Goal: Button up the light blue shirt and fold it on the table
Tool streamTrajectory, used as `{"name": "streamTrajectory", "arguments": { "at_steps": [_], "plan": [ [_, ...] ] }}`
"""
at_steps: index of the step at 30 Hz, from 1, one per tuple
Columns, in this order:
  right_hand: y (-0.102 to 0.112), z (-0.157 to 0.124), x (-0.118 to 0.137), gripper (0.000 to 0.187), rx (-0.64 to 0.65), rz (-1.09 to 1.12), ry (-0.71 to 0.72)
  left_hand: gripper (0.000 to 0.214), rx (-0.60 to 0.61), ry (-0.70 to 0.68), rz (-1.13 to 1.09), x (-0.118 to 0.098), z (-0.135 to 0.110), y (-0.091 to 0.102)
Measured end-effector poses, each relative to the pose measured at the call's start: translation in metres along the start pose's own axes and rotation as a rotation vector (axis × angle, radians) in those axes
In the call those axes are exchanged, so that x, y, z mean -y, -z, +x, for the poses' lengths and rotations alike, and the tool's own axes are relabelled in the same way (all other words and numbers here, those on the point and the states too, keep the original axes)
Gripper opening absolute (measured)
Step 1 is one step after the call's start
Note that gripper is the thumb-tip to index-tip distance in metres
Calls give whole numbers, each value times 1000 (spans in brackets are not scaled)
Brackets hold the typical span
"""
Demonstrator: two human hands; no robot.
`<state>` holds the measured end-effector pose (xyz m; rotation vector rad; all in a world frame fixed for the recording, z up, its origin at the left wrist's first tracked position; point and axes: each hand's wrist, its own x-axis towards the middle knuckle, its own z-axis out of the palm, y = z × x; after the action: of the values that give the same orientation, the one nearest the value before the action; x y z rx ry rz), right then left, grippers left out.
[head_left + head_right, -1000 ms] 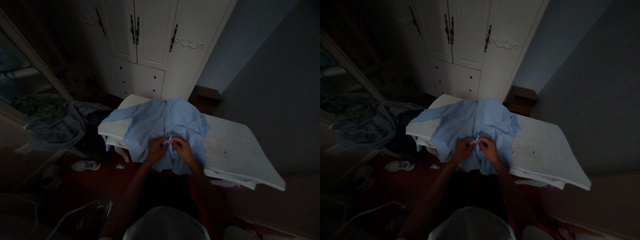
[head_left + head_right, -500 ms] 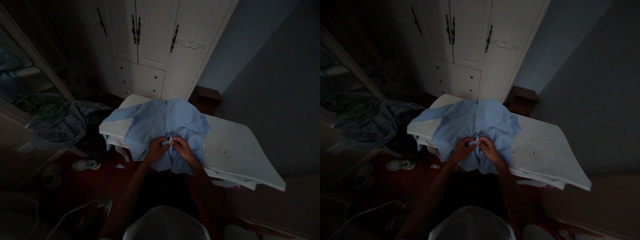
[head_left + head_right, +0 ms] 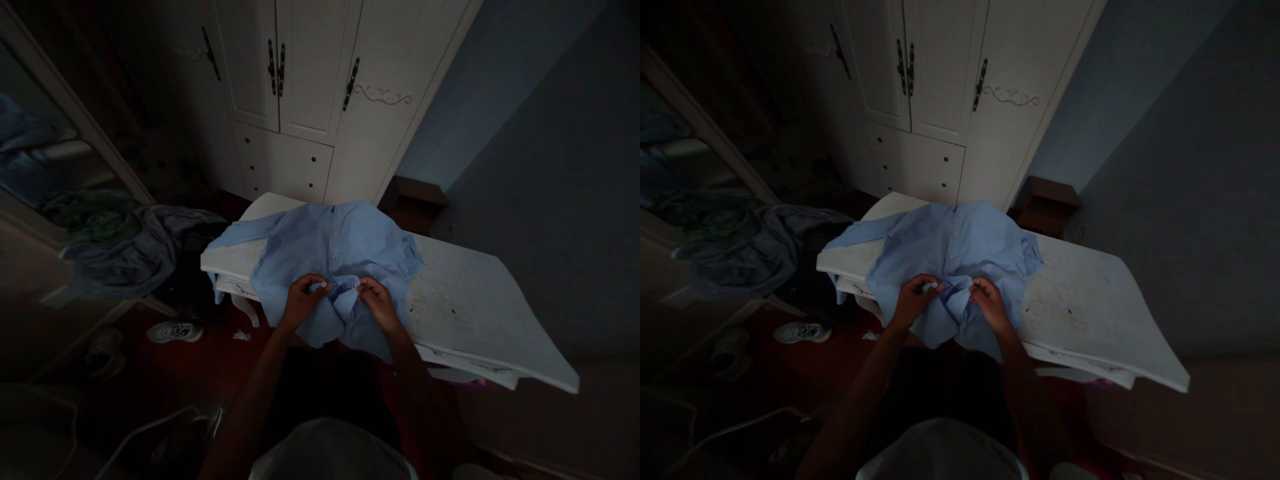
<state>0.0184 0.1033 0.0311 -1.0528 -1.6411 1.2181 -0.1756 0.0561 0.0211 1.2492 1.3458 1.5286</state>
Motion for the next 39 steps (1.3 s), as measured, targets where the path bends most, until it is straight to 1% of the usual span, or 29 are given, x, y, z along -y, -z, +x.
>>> {"name": "streamTrajectory", "arguments": {
  "at_steps": [2, 3, 5, 7, 9, 10, 11, 12, 14, 15, 16, 17, 19, 21, 25, 29, 31, 33, 36, 39],
  "plan": [
    [13, -5, 0, 16, -56, -19, -1, 21, -57, -12, 7, 1, 0, 7],
    [19, -8, 0, 16, -63, -35, -4, 21, -71, -11, 29, 1, -1, 10],
    [28, -12, -1, 16, -16, -90, -12, 20, -54, -27, 117, -2, -2, 14],
    [30, -14, -3, 18, 69, -170, -8, 17, 0, -108, 264, -9, -4, 14],
    [28, -15, -2, 16, 116, -292, 20, 16, 42, -242, 469, -19, -6, 11],
    [25, -15, -1, 12, 94, -373, 51, 18, 57, -306, 575, -24, -7, 9],
    [22, -14, 2, 9, 45, -462, 94, 22, 77, -357, 672, -28, -8, 6],
    [19, -14, 6, 12, -17, -550, 146, 26, 102, -394, 753, -32, -8, 3],
    [11, -12, 19, 29, -116, -688, 260, 33, 159, -428, 857, -36, -8, -2],
    [6, -11, 26, 36, -119, -730, 312, 34, 182, -431, 889, -36, -7, -4],
    [2, -9, 32, 39, -85, -755, 354, 34, 193, -425, 916, -35, -6, -6],
    [-3, -7, 37, 39, -29, -769, 386, 32, 199, -412, 942, -33, -5, -7],
    [-11, -1, 42, 31, 95, -776, 418, 26, 208, -372, 974, -26, -2, -10],
    [-18, 7, 38, 24, 166, -779, 397, 22, 206, -333, 974, -18, 1, -11],
    [-21, 19, 22, 23, 227, -770, 329, 32, 155, -307, 925, -1, 1, -12],
    [-15, 26, 15, 22, 295, -747, 369, 38, 106, -337, 887, 10, 0, -13],
    [-11, 27, 14, 22, 279, -746, 379, 40, 60, -348, 858, 10, -1, -13],
    [-8, 27, 13, 20, 242, -721, 382, 37, 22, -348, 838, 9, -2, -14],
    [-6, 24, 12, 20, 167, -656, 376, 29, 28, -364, 833, 4, -3, -18],
    [-6, 21, 11, 21, 83, -647, 361, 30, 29, -416, 842, 0, -2, -25]
  ]
}}
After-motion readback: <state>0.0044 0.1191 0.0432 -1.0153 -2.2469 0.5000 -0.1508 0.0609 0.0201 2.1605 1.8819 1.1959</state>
